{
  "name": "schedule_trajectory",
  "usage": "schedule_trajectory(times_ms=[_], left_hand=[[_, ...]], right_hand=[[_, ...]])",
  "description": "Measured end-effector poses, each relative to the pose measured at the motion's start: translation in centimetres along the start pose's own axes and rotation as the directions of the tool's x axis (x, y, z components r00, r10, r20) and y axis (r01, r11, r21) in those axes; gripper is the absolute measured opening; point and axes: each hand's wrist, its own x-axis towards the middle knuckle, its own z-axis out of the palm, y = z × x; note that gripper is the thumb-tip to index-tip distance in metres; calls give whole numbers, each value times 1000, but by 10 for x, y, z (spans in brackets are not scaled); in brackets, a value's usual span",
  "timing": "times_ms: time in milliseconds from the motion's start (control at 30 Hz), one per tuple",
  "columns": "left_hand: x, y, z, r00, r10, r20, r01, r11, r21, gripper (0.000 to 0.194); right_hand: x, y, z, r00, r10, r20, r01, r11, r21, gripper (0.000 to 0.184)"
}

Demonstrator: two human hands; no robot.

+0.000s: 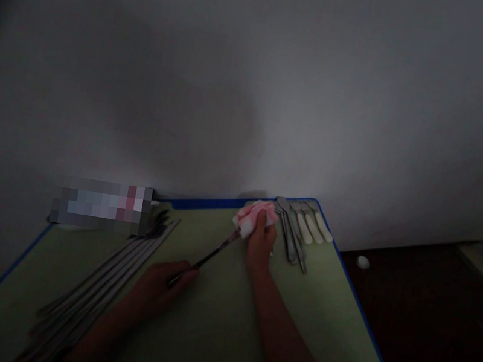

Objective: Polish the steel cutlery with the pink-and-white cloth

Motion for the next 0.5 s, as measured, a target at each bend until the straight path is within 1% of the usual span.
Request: schedule_trajectory(times_ms=[67, 133, 200, 267, 300, 333, 400, 500], left_hand=[[2, 0, 3, 999, -35, -40, 35, 999, -6, 31], [4, -1, 5, 996, -59, -71, 58, 998, -16, 29], [5, -3, 6, 991, -54, -121, 52, 998, -19, 29], [5, -6, 6, 977, -27, -211, 30, 1000, 11, 30], [5, -8, 5, 967, -7, -255, 18, 999, 42, 32], [4, -10, 4, 958, 12, -288, 11, 997, 78, 33], [2, -12, 3, 949, 32, -313, 16, 989, 148, 36], [0, -10, 4, 960, 10, -280, 45, 981, 188, 41]], right_hand=[[-4, 1, 1, 996, 24, 84, -19, 998, -62, 44], [-10, 0, 2, 981, 43, 187, -18, 991, -134, 41], [-17, -2, 4, 948, 57, 314, -1, 985, -174, 36], [-23, -4, 7, 898, 60, 435, 19, 984, -176, 30], [-26, -6, 8, 878, 56, 475, 29, 985, -170, 27], [-28, -7, 9, 866, 46, 497, 41, 986, -163, 24], [-30, -10, 10, 868, 22, 496, 61, 987, -150, 19], [-29, -12, 10, 893, 44, 447, 23, 989, -143, 17]])
